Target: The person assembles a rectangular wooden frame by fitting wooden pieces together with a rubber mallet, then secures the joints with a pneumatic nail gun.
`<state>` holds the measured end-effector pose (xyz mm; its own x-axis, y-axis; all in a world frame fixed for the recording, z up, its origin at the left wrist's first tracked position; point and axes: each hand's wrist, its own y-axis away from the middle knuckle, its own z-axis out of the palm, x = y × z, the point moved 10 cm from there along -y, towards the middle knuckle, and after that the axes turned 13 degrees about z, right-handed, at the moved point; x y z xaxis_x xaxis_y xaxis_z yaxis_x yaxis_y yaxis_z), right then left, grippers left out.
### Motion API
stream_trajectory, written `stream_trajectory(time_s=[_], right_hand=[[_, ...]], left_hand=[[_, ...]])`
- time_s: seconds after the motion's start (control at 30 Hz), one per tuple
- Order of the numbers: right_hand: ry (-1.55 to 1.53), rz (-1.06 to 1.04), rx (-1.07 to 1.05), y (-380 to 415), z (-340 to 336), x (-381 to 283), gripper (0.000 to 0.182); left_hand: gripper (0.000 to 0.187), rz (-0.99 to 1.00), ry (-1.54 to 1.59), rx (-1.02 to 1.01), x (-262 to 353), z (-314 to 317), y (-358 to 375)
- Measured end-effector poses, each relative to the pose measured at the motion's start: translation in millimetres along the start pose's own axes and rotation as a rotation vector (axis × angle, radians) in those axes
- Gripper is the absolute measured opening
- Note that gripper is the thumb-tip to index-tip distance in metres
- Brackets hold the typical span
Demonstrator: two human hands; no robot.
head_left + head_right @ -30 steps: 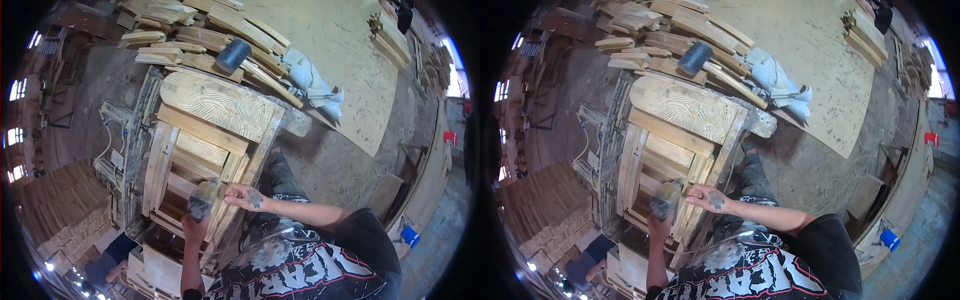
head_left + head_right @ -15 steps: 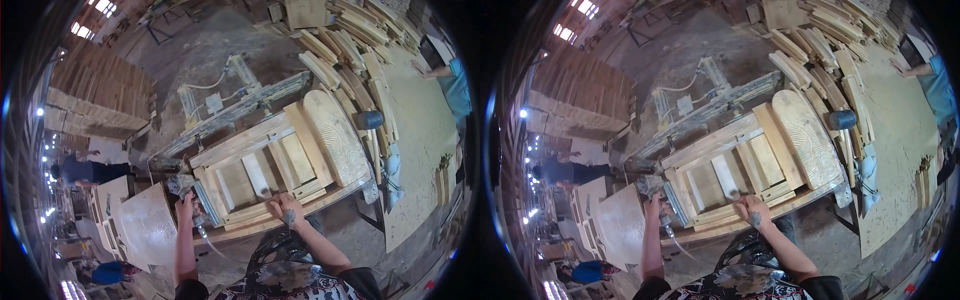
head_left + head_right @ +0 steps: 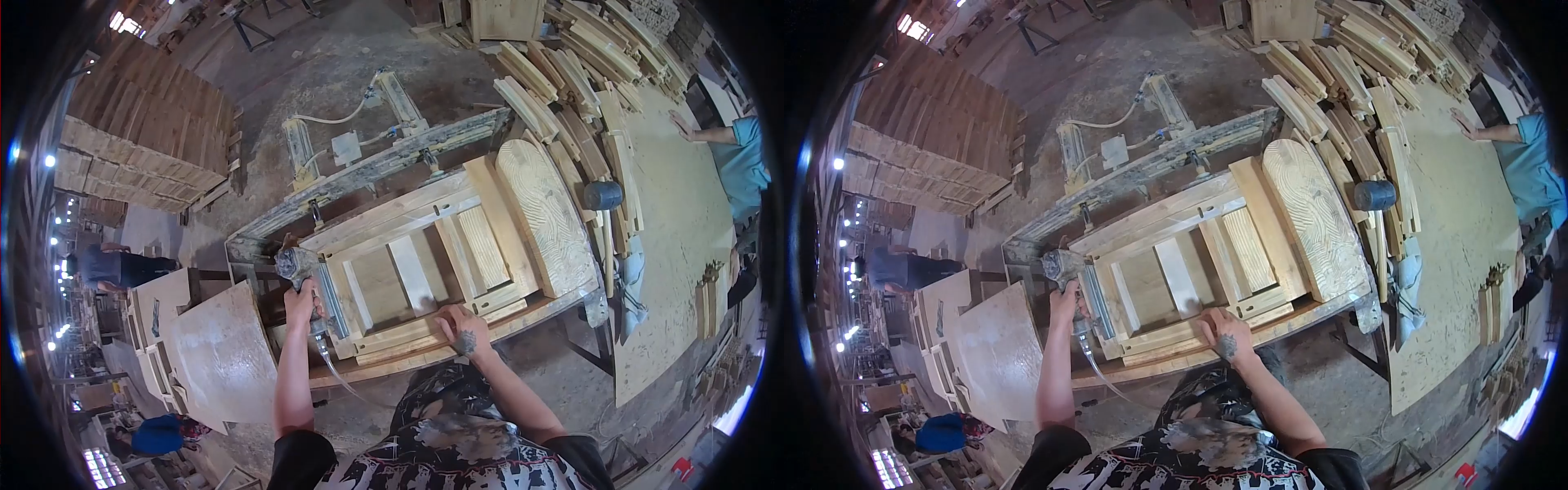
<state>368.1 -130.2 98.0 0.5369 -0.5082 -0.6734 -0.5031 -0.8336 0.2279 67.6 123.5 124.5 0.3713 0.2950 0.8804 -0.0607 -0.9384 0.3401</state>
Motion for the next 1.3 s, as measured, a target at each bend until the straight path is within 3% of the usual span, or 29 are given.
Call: stream_trajectory(time_s=[0.27,0.53,0.63,0.7,0.73,0.8,0.83,0.93,0.97,1.1,1.17,1.3], right_hand=[[-0.012,0.007,-0.032,-1,2,4,0.023],[-0.007,0.045,-0.024,-1,-1,1,0.028],[0.075,0.035,0.015,0,3,6,0.027],[0.034,0.016,0.021,3,5,3,0.026],[-0.014,-0.001,0.034,0,-1,-1,0.025],[-0.001,-0.023,0.073,0,-3,-5,0.023],[0.000,-0.022,0.073,0,-1,-4,0.024],[0.004,0.004,0.061,-1,-1,-1,0.025],[0.000,0.019,0.043,-1,0,-1,0.026],[0.011,0.048,0.036,-1,-1,0,0.026],[0.013,0.045,0.051,0,-1,2,0.026],[0.020,0.038,0.064,0,-1,2,0.026]], left_hand=[[0.025,0.032,-0.039,0.001,0,4,4],[0.022,0.052,-0.013,-0.061,44,-37,68],[0.020,0.006,-0.158,-0.185,24,-62,89],[0.022,0.037,-0.560,-0.329,-6,-80,97],[0.022,0.024,-0.566,-0.337,-9,-83,103],[0.029,0.316,-0.978,-0.537,5,-66,116],[0.045,0.450,-1.107,-0.608,8,-55,121],[0.052,0.392,-1.252,-0.746,-11,-47,126],[0.043,0.444,-1.171,-0.693,-8,-43,127],[0.043,0.444,-1.218,-0.705,-22,-44,124],[0.060,0.268,-1.252,-0.770,-36,-46,122],[0.060,0.265,-1.260,-0.775,-40,-44,120]])
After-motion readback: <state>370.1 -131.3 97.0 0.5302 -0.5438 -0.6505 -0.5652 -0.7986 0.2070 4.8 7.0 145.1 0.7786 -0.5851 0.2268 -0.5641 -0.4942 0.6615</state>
